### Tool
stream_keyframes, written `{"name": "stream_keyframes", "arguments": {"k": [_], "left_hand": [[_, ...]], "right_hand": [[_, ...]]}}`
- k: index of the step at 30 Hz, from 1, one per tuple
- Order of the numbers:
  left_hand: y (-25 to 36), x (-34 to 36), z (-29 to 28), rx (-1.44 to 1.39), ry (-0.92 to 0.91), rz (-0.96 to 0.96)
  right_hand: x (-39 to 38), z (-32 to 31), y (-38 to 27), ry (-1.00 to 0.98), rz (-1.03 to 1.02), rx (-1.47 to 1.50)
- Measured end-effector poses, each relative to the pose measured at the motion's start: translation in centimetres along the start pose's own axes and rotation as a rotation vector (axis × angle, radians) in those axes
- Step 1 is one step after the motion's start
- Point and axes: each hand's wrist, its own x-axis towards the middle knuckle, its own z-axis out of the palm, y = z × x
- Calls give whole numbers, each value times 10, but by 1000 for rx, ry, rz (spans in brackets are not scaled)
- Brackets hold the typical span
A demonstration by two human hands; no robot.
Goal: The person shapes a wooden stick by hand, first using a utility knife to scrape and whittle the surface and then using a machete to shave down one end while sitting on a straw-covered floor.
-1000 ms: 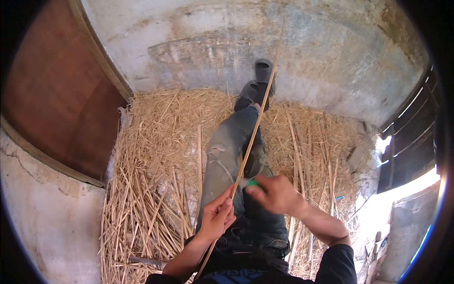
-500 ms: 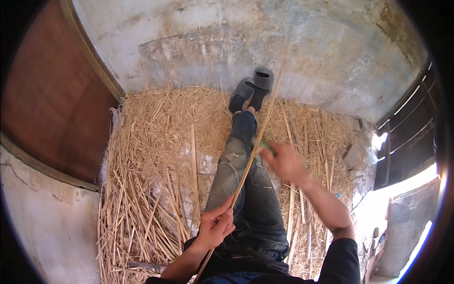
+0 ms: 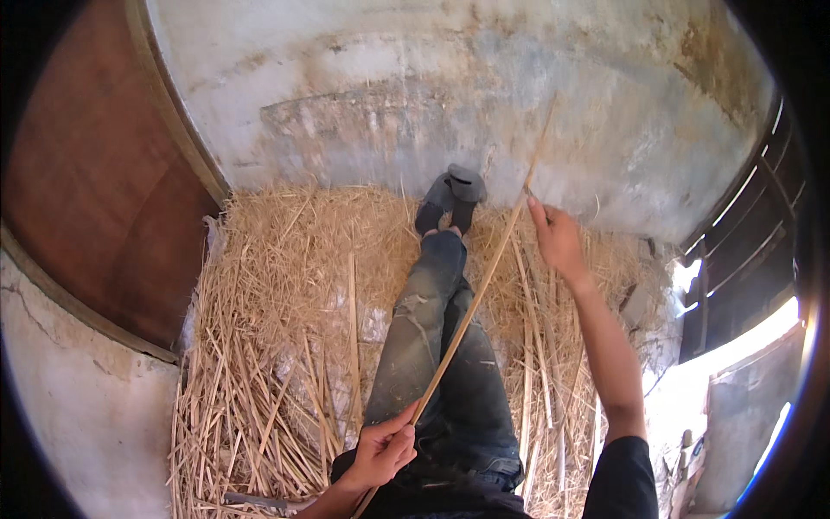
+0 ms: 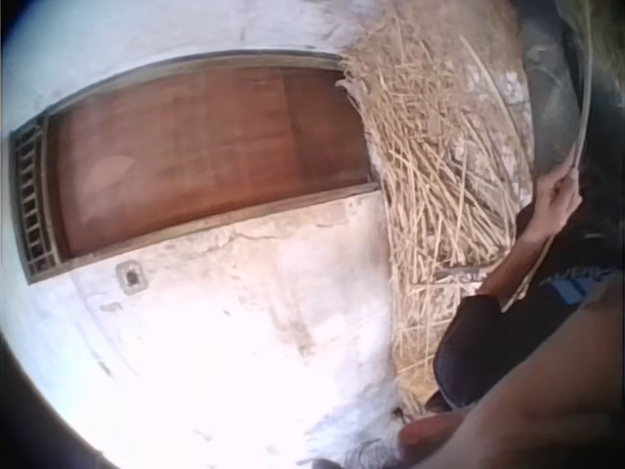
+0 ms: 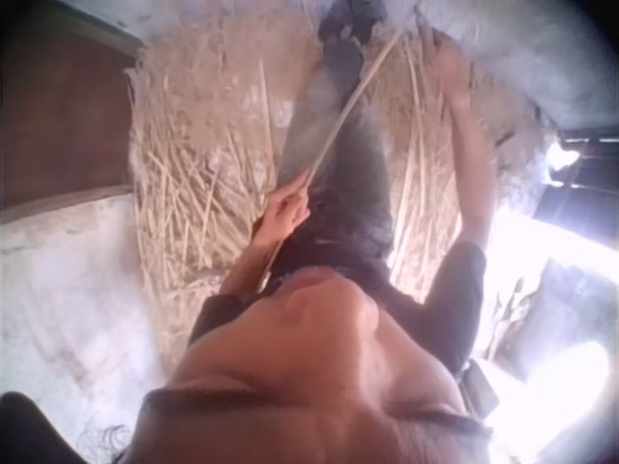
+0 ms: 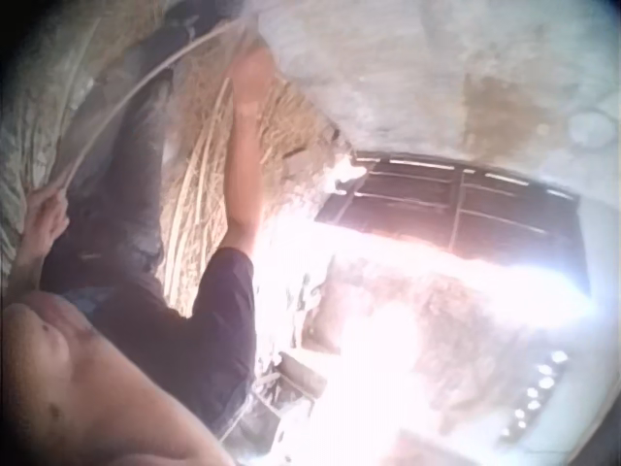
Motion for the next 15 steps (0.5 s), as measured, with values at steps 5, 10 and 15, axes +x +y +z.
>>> {"name": "stream_keyframes", "arguments": {"k": [5, 10, 15], "left_hand": [[0, 6, 1, -85, 17, -17], [14, 17, 2, -294, 14, -105], [9, 10, -6, -444, -46, -192]], "right_hand": [[-44, -4, -71, -258, -113, 165], [-77, -9, -96, -543, -399, 68], [-11, -27, -57, -239, 5, 78]]}}
